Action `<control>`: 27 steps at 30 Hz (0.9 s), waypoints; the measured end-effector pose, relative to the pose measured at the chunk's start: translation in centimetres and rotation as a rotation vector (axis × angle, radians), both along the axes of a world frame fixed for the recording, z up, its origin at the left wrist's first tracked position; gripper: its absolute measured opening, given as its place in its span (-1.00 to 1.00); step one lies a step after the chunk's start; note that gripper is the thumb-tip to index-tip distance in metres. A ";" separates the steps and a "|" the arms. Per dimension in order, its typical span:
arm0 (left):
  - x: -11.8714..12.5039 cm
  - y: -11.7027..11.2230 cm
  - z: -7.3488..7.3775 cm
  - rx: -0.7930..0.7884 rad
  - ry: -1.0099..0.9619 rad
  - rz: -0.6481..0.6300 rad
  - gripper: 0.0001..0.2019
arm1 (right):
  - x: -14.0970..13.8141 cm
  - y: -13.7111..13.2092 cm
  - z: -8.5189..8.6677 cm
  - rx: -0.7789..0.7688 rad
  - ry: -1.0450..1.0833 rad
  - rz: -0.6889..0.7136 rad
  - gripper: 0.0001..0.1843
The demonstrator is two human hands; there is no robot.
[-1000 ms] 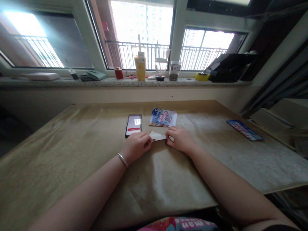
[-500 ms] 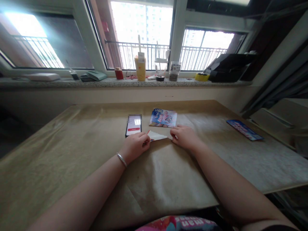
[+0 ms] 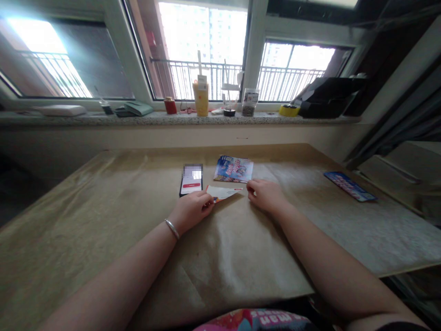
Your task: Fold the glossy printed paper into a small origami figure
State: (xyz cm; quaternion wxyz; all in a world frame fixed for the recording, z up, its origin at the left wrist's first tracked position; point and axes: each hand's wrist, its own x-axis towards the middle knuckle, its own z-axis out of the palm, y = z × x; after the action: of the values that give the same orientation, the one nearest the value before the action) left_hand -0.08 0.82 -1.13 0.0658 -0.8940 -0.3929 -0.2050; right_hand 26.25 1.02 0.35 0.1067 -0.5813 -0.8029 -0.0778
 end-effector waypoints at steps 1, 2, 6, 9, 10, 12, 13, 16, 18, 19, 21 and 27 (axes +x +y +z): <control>0.1 -0.1 0.0 -0.003 0.006 -0.013 -0.89 | -0.2 -0.1 0.0 0.008 0.015 -0.005 -0.83; 0.3 -0.2 0.0 -0.005 0.007 -0.027 -0.89 | -0.4 -0.2 0.0 0.010 0.025 0.005 -0.82; 0.8 -0.5 0.0 -0.013 -0.001 -0.063 -0.89 | -1.5 -0.7 -0.2 0.019 0.046 0.134 -0.80; 1.0 -0.6 -0.1 -0.014 0.015 -0.063 -0.86 | -2.3 -0.9 -0.5 0.026 0.014 0.198 -0.76; 1.0 -0.7 -0.2 -0.018 0.021 -0.064 -0.85 | -2.4 -0.9 -0.6 0.020 -0.003 0.206 -0.74; 1.0 -0.8 -0.2 -0.039 0.024 -0.070 -0.83 | -2.6 -0.9 -0.8 0.010 -0.027 0.210 -0.72; 1.1 -0.9 -0.1 -0.054 0.017 -0.073 -0.84 | -2.6 -0.8 -0.9 0.008 -0.033 0.208 -0.72; 1.3 -1.2 0.0 -0.117 -0.051 -0.076 -0.86 | -2.6 -0.8 -0.9 0.007 -0.047 0.201 -0.68; 1.4 -1.5 0.0 -0.174 -0.122 -0.100 -0.86 | -2.4 -0.8 -0.8 -0.001 -0.056 0.190 -0.66; 1.4 -1.5 0.1 -0.200 -0.144 -0.121 -0.86 | -2.4 -0.8 -0.7 -0.006 -0.057 0.182 -0.66; 1.4 -1.4 0.1 -0.210 -0.158 -0.153 -0.83 | -2.3 -0.8 -0.7 -0.017 -0.048 0.168 -0.65; 0.9 -0.5 0.3 -0.074 -0.038 -0.124 -0.79 | -2.0 -0.4 -1.2 -0.038 0.039 0.185 -0.62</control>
State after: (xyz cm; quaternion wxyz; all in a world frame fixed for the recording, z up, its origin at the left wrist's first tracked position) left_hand 0.82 0.35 -0.79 0.0125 -0.9146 -0.3450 -0.2108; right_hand 24.27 0.67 -0.81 0.1183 -0.5078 -0.8524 -0.0410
